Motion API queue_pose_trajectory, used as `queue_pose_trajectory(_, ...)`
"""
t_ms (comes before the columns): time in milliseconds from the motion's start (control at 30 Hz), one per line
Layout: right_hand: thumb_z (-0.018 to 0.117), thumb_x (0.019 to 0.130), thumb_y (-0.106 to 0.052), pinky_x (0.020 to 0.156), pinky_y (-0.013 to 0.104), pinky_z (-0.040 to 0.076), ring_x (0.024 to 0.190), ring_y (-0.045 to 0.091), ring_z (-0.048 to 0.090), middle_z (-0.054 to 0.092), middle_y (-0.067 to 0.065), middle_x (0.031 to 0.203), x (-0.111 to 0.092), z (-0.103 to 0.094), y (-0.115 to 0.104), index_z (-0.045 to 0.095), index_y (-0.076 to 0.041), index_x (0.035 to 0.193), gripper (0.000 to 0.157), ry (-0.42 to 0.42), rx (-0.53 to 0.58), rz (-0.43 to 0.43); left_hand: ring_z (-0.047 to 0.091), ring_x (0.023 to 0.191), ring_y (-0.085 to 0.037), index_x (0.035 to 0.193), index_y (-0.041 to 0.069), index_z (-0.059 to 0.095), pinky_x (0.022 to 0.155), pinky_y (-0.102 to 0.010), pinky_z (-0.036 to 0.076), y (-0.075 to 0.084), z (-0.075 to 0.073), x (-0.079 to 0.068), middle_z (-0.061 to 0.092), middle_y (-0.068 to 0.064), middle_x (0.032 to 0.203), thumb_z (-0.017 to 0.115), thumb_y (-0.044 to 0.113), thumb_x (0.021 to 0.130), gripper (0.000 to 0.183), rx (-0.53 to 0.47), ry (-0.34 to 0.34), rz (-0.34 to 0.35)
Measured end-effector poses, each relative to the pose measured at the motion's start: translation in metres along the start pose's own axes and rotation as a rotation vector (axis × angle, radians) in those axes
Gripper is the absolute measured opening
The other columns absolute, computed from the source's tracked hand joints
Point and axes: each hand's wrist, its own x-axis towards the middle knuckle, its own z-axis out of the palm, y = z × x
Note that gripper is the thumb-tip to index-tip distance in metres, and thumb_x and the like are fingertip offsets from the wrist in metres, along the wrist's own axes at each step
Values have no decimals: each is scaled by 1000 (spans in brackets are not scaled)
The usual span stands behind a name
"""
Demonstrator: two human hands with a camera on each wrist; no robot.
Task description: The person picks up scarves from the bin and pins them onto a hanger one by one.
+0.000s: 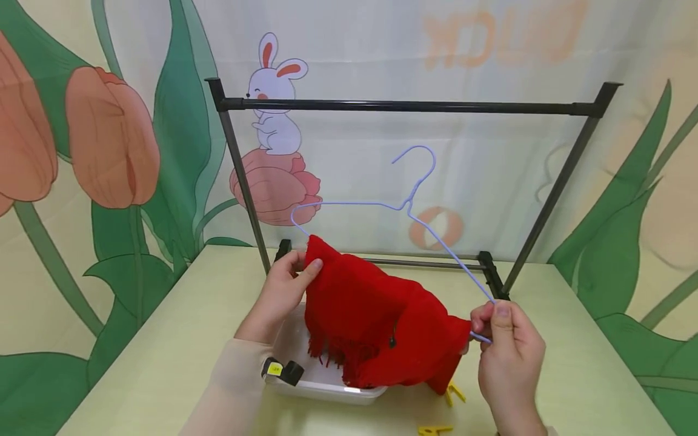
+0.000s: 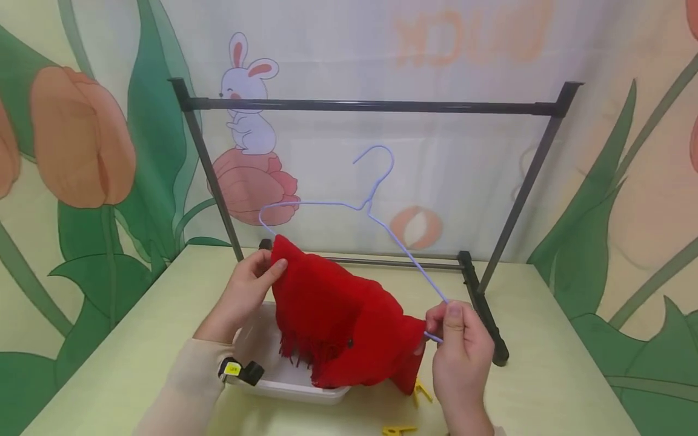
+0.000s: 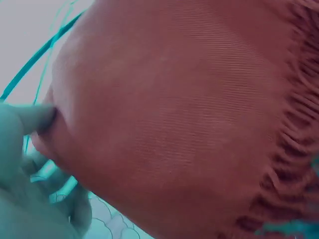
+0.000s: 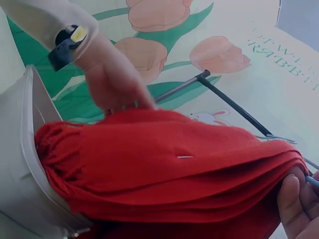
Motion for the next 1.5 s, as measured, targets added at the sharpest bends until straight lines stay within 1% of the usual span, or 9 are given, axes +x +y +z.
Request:
queue_pose_trajectory(233,51,114,-15,45,26,51,62,18,55,57,7,72,8,-10,-6,59,9,89,35,38,-56,67,71,109,-20,137,8,54,96,-29,62,29,-9,-2,74,-4,118,57,25,113,29,-280,-59,116)
queue_pose_trajectory(400,54,113,-19,45,26,51,63,20,53,53,8,71,16,-15,-11,59,9,91,36,84,-83,122,73,107,-17,143,13,50,92,-31,64,42,-16,-3,76,3,117,57,27,113,34,-397,-55,104)
queue_pose_trajectory(667,57,111,-23,45,25,52,55,21,50,53,10,73,17,-17,-12,58,8,96,34,105,37,177,73,109,-25,152,14,50,94,-38,65,17,-20,4,73,-17,134,60,31,112,45,-97,28,-17)
queue_pose_trajectory(833,57,111,-23,44,24,50,57,20,49,52,10,72,16,-19,-12,58,8,95,35,104,65,176,65,123,-33,152,11,51,103,-48,61,7,-12,3,67,-18,138,56,32,113,44,58,73,38)
queue_pose_trajectory(933,57,111,-24,45,25,50,57,21,49,52,10,72,16,-20,-13,58,7,95,35,88,58,180,57,128,-32,147,9,51,103,-50,58,12,-3,-3,60,-15,139,59,27,112,41,199,242,183)
queue_pose_trajectory(1033,56,112,-24,45,24,48,57,21,49,51,10,71,16,-20,-14,59,7,94,36,84,55,188,57,125,-35,135,4,61,101,-54,53,22,11,-10,62,-16,132,65,18,107,31,353,366,496)
queue_pose_trajectory(1200,53,113,-20,46,23,39,59,20,45,49,10,70,17,-17,-15,58,8,91,36,66,79,157,66,123,-29,126,7,75,107,-50,50,47,53,-24,74,-11,125,72,15,102,25,625,149,1031)
queue_pose_trajectory(1333,53,113,-20,47,22,37,60,19,43,48,9,70,18,-13,-16,57,7,90,36,30,77,149,67,122,-17,136,16,73,110,-37,51,65,92,-35,75,2,127,72,29,105,33,847,-87,1122)
queue_pose_trajectory(1500,52,114,-21,51,19,39,63,17,43,48,7,71,20,-6,-17,57,5,92,35,-9,27,181,67,94,-7,124,20,72,86,-23,52,75,114,-33,74,9,107,68,30,107,20,997,-170,1118)
